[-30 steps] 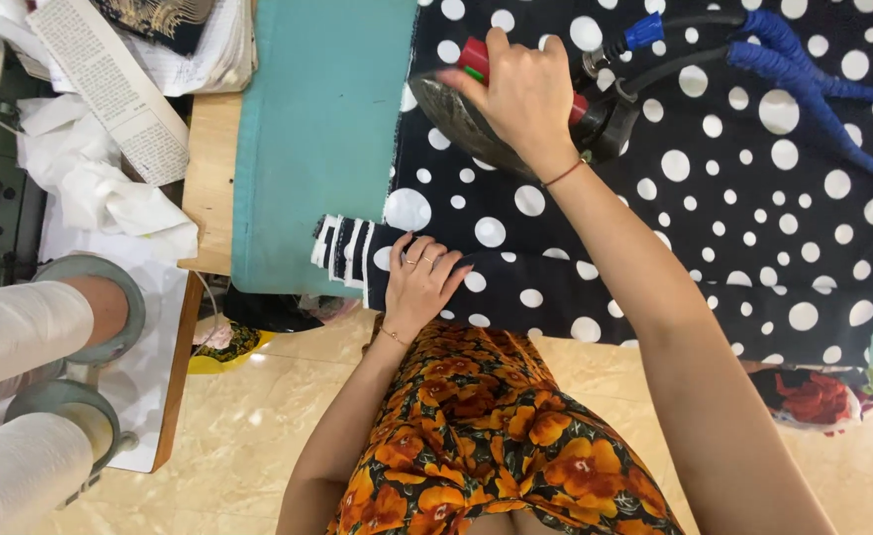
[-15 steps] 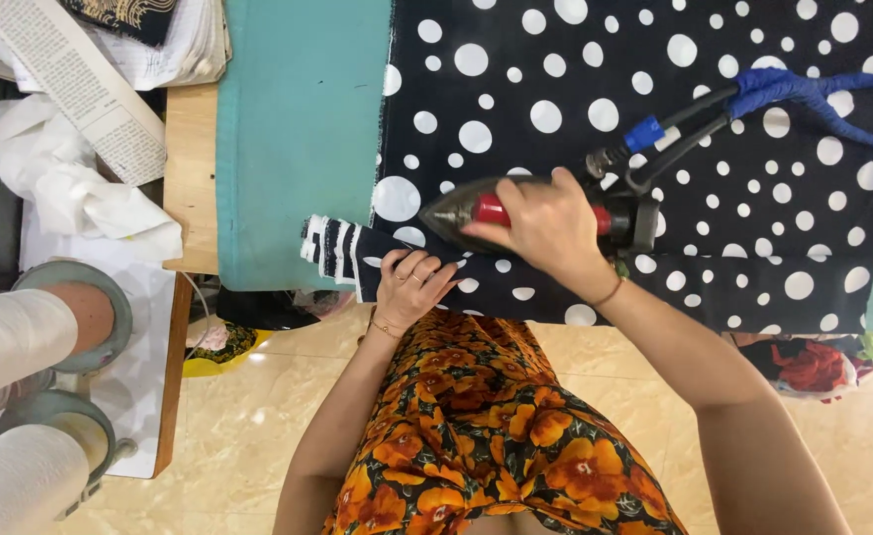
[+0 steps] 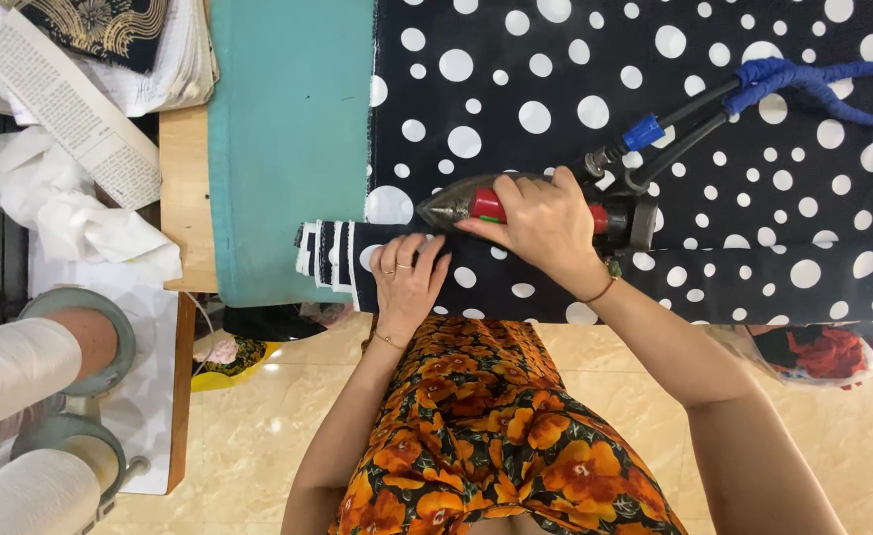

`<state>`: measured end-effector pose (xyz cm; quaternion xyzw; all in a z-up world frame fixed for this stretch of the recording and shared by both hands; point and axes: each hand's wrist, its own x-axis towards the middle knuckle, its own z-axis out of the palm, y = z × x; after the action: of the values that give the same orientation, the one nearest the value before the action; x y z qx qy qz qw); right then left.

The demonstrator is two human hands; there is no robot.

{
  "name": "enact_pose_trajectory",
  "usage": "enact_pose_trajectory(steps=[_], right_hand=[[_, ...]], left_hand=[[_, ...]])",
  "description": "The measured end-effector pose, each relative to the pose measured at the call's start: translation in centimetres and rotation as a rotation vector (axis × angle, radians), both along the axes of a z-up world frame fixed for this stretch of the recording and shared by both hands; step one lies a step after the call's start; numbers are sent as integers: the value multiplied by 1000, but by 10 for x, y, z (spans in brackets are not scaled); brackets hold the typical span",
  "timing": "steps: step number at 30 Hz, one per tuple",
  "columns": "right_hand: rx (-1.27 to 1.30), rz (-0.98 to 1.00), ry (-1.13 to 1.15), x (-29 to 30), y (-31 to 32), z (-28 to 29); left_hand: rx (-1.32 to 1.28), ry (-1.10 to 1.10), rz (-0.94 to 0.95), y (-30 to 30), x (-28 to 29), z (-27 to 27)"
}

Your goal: Ironing a piece of black fabric with white polka dots on a blue workbench.

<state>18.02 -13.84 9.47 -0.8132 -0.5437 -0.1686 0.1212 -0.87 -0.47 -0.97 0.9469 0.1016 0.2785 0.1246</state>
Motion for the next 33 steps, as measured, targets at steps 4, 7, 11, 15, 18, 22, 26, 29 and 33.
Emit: enact_pose_trajectory(steps=[4,7,11,15,18,22,26,29,33], right_hand=[[-23,-38,-31,21,7,-5],[-36,-56,-56,46,12,-17],[-5,-83,-112,79,19,-19],[64,-107,-176,116,25,-28],[98,-108,-200,143,29,-36],[123,-104,-227,176,34,-40],[134,-97,-242,188,31,-44],[145,-89,-249,184,26,-42],[98,-82,-201,168,12,-38]], left_hand=[[-1,31,87,-1,7,-5],[83,35,85,-4,9,-2],[83,91,-54,-22,-7,-14],[49,241,-502,-38,-16,-15],[171,294,-494,-37,-19,-13],[194,282,-468,-35,-17,2],[95,219,-476,-31,2,23],[51,120,-485,-26,24,36],[-18,216,-411,-23,56,54]])
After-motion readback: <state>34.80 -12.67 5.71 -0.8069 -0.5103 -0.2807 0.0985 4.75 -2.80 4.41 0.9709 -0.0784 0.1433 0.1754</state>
